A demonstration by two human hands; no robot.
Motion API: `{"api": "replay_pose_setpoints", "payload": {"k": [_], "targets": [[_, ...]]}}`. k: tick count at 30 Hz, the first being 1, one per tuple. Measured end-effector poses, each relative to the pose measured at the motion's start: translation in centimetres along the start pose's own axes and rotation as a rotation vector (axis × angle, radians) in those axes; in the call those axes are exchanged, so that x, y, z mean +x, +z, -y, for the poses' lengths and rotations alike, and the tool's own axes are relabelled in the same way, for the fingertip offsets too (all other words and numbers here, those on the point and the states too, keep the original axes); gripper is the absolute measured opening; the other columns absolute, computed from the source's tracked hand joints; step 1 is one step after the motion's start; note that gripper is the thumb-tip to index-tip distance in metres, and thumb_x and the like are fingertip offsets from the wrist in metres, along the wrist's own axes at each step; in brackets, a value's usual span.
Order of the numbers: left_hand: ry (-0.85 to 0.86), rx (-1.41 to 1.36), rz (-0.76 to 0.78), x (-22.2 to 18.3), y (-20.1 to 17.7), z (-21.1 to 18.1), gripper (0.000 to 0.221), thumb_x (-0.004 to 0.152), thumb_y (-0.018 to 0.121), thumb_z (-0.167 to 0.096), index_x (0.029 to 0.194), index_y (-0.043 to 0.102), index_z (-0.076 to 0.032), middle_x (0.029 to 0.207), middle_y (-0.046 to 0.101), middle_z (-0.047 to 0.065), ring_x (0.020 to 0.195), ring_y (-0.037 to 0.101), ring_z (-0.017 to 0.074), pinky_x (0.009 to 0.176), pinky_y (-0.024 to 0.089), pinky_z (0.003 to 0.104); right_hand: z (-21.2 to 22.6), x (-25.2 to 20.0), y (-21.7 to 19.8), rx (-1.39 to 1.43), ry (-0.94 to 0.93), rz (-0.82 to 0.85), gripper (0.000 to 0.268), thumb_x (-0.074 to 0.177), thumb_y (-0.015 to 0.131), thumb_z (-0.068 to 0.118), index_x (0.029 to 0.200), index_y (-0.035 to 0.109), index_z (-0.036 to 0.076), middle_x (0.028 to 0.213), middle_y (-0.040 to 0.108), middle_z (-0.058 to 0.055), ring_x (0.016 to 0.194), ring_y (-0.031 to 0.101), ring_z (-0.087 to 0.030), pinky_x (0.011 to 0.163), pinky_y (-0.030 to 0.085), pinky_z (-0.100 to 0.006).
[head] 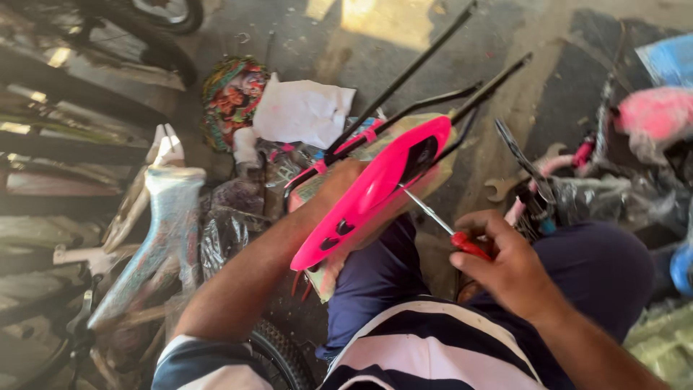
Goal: The person assembles a pink plastic pedal onto a black metal frame using a screwdriver. They align the pedal, insert screws, and tighten them to secure the pedal to the frame.
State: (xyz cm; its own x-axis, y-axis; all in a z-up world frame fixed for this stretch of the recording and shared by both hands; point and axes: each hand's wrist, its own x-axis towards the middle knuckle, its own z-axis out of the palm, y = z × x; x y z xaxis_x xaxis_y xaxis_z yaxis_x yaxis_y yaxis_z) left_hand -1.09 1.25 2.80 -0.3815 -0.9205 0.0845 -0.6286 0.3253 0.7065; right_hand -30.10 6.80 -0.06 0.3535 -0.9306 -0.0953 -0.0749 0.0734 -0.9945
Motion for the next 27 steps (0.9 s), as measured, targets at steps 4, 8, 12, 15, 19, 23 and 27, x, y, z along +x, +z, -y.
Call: {"api": "replay_pose_setpoints", "payload": {"k": [4,8,12,15,19,23,27], "targets": [[0.058,0.02,0.018,1.2,-1.1,-1.3,0.037,0.091,0.071,-0.039,0.116,0.072,-0.013,0.081,0.073,0.013,0.073,0.074,0.0312,0.066,0.055,0.042,1.1,0.3,0.0,-0.645,-0.214,-0.122,0.021,0.091,0.069,0.015,0.11,0.069,0.006,0.083,0.071,-0.007,0.068,0.068,-0.016,0.062,0.053,-0.031],[0.074,0.021,0.021,1.3,-1.0,-1.2,0.036,0.09,0.072,-0.038,0.115,0.073,-0.012,0.082,0.073,0.014,0.074,0.074,0.0317,0.067,0.055,0.042,1.8,0.3,0.2,0.279,0.361,0.067,0.027,0.092,0.071,0.008,0.119,0.069,0.009,0.09,0.069,-0.008,0.059,0.056,-0.015,0.05,0.041,-0.031],[0.084,0.026,0.013,1.4,-1.0,-0.8,0.035,0.089,0.073,-0.037,0.113,0.073,-0.012,0.082,0.074,0.014,0.075,0.074,0.0322,0.069,0.055,0.042,1.5,0.2,0.2,-0.702,-0.319,-0.176,0.018,0.093,0.068,0.017,0.108,0.067,0.008,0.084,0.07,-0.007,0.07,0.068,-0.017,0.064,0.053,-0.031],[0.071,0.028,0.011,1.2,-0.8,-0.7,0.035,0.088,0.074,-0.036,0.112,0.073,-0.011,0.083,0.074,0.014,0.076,0.073,0.0325,0.069,0.056,0.042,1.3,0.1,-0.1,-0.239,0.175,-0.02,0.021,0.092,0.07,0.014,0.112,0.069,0.009,0.076,0.069,-0.004,0.055,0.064,-0.012,0.052,0.05,-0.029],[0.1,0.03,-0.003,1.3,-0.9,-0.7,0.034,0.087,0.074,-0.035,0.11,0.073,-0.011,0.084,0.074,0.015,0.077,0.073,0.033,0.07,0.056,0.042,1.8,0.4,0.3,-0.426,-0.271,-0.14,0.017,0.096,0.067,0.013,0.112,0.066,0.007,0.088,0.068,-0.006,0.072,0.063,-0.015,0.061,0.05,-0.031],[0.082,0.037,0.013,1.7,-0.8,-0.6,0.033,0.086,0.075,-0.034,0.109,0.074,-0.01,0.084,0.074,0.015,0.078,0.073,0.0335,0.072,0.056,0.042,2.2,0.5,0.3,-0.486,0.086,-0.077,0.02,0.092,0.069,0.015,0.11,0.07,0.008,0.071,0.069,-0.004,0.054,0.064,-0.015,0.053,0.052,-0.031],[0.109,0.033,-0.002,1.9,-0.3,0.3,0.033,0.085,0.076,-0.033,0.107,0.074,-0.009,0.085,0.074,0.016,0.08,0.073,0.034,0.073,0.056,0.042,2.0,0.6,0.2,0.012,0.097,-0.076,0.019,0.095,0.069,0.013,0.114,0.069,0.007,0.086,0.07,-0.009,0.065,0.064,-0.017,0.054,0.046,-0.029]]}}
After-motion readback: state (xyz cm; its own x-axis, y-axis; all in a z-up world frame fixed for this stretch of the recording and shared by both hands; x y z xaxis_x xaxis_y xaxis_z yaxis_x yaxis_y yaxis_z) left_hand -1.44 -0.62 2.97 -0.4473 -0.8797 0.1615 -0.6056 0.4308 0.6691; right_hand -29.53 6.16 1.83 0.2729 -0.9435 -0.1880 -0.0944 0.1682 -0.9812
